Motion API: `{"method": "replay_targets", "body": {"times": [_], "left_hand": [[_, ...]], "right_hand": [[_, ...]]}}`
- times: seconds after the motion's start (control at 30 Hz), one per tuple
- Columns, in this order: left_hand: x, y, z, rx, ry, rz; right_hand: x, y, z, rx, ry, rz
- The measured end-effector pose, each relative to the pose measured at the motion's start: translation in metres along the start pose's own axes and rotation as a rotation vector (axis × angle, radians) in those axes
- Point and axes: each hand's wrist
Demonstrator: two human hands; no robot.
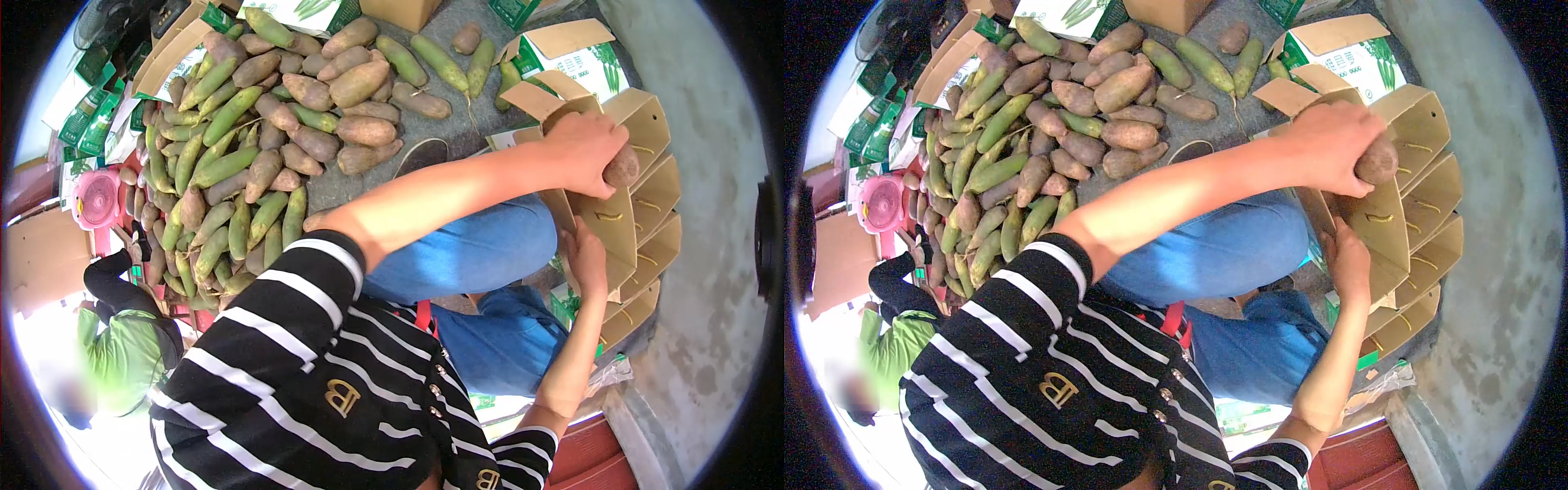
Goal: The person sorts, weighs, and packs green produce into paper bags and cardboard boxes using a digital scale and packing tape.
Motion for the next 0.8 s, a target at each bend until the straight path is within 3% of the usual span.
{"method": "replay_targets", "body": {"times": [0.2,0.3,0.4,0.47,0.57,0.63,0.67,0.73,0.8], "left_hand": [[0.004,0.049,0.020,0.476,-0.026,0.779],[-0.022,0.045,0.022,0.199,-0.014,0.314],[-0.047,-0.004,0.026,0.018,0.103,0.051],[-0.082,-0.035,0.049,0.002,0.053,-0.117],[-0.152,-0.085,0.116,0.187,-0.135,-0.181],[-0.205,-0.132,0.148,0.425,-0.375,-0.172],[-0.244,-0.148,0.182,0.682,-0.312,-0.219],[-0.309,-0.192,0.223,0.891,-0.528,-0.128],[-0.352,-0.227,0.241,0.998,-0.933,-0.022]], "right_hand": [[0.001,0.002,-0.005,-0.006,-0.037,0.020],[0.000,0.004,-0.005,0.002,-0.033,0.045],[0.004,0.000,-0.005,0.044,-0.036,0.043],[0.004,-0.005,0.002,0.024,-0.041,0.064],[0.003,-0.004,0.002,0.051,-0.030,0.065],[0.004,-0.005,0.001,0.050,-0.017,0.054],[0.005,-0.006,0.002,0.048,-0.011,0.047],[0.006,-0.007,0.008,0.035,0.022,0.074],[0.008,-0.009,0.013,0.013,0.066,0.101]]}}
Point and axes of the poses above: each hand's wrist, its own x-axis towards the middle knuckle, its own y-axis out of the palm, z = x × y, and after that the axes turned 9 degrees about -z, right-handed
